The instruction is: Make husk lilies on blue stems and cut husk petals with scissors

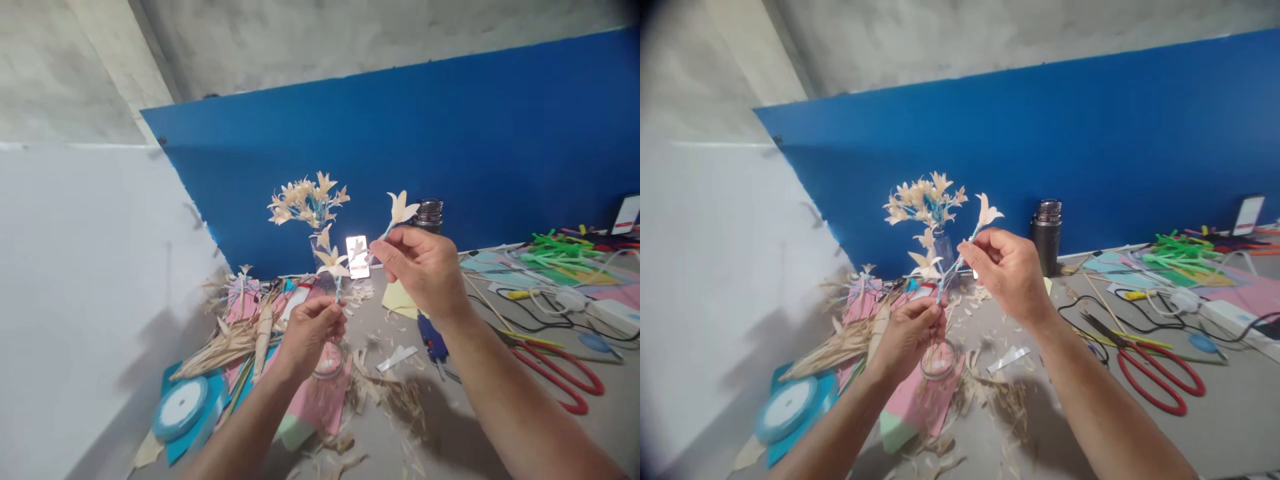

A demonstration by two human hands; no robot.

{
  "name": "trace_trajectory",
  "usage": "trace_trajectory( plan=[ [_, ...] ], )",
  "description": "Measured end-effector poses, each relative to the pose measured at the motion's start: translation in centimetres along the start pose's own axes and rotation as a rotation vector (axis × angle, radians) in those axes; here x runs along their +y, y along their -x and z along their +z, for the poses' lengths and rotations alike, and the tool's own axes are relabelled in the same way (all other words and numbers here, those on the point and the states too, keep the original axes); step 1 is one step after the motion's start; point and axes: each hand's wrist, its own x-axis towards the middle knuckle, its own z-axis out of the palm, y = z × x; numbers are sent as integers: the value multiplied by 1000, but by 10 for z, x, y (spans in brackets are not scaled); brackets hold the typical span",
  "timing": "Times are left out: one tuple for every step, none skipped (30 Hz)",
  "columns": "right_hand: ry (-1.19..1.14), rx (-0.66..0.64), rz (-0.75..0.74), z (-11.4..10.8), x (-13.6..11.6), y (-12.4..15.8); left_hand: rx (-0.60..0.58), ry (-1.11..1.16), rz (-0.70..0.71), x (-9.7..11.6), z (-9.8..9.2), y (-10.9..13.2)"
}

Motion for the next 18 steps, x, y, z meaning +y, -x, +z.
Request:
trace_trajectory(
  plan=[
    [-15, 20, 11, -3, 0, -2, -15, -1, 7, 3, 6, -2],
    [-27, 30, 25, -6, 0, -4, -25, -2, 14, 6, 12, -3],
    [-36, 32, 40, -8, 1, -5, -32, -2, 19, 7, 17, -5],
    [-43, 27, 55, -10, 3, -6, -37, -4, 25, 8, 21, -6],
    [-48, 20, 65, -11, 4, -7, -40, -4, 34, 9, 24, -8],
    [-52, 14, 70, -11, 5, -7, -41, -4, 42, 8, 25, -9],
    [-54, 16, 70, -11, 6, -7, -44, -6, 49, 7, 26, -11],
    [-54, 29, 67, -10, 7, -6, -46, -8, 55, 5, 27, -12],
    [-51, 52, 62, -8, 8, -6, -47, -10, 60, 4, 26, -13],
    [-42, 79, 53, -6, 8, -6, -46, -12, 61, 2, 26, -14],
    [-28, 109, 43, -4, 8, -5, -44, -14, 63, 0, 25, -15],
    [-11, 137, 33, -2, 8, -5, -42, -15, 67, -2, 24, -16],
    [5, 162, 22, 0, 8, -5, -39, -18, 75, -3, 24, -17],
    [21, 176, 12, 2, 9, -4, -36, -24, 85, -4, 24, -17],
    [36, 183, 5, 4, 9, -4, -37, -34, 94, -5, 24, -18],
    [50, 186, -1, 5, 9, -4, -37, -45, 103, -5, 25, -18],
    [66, 189, -6, 6, 10, -4, -35, -55, 110, -5, 25, -19],
    [85, 197, -14, 6, 11, -3, -31, -63, 115, -5, 26, -19]
  ],
)
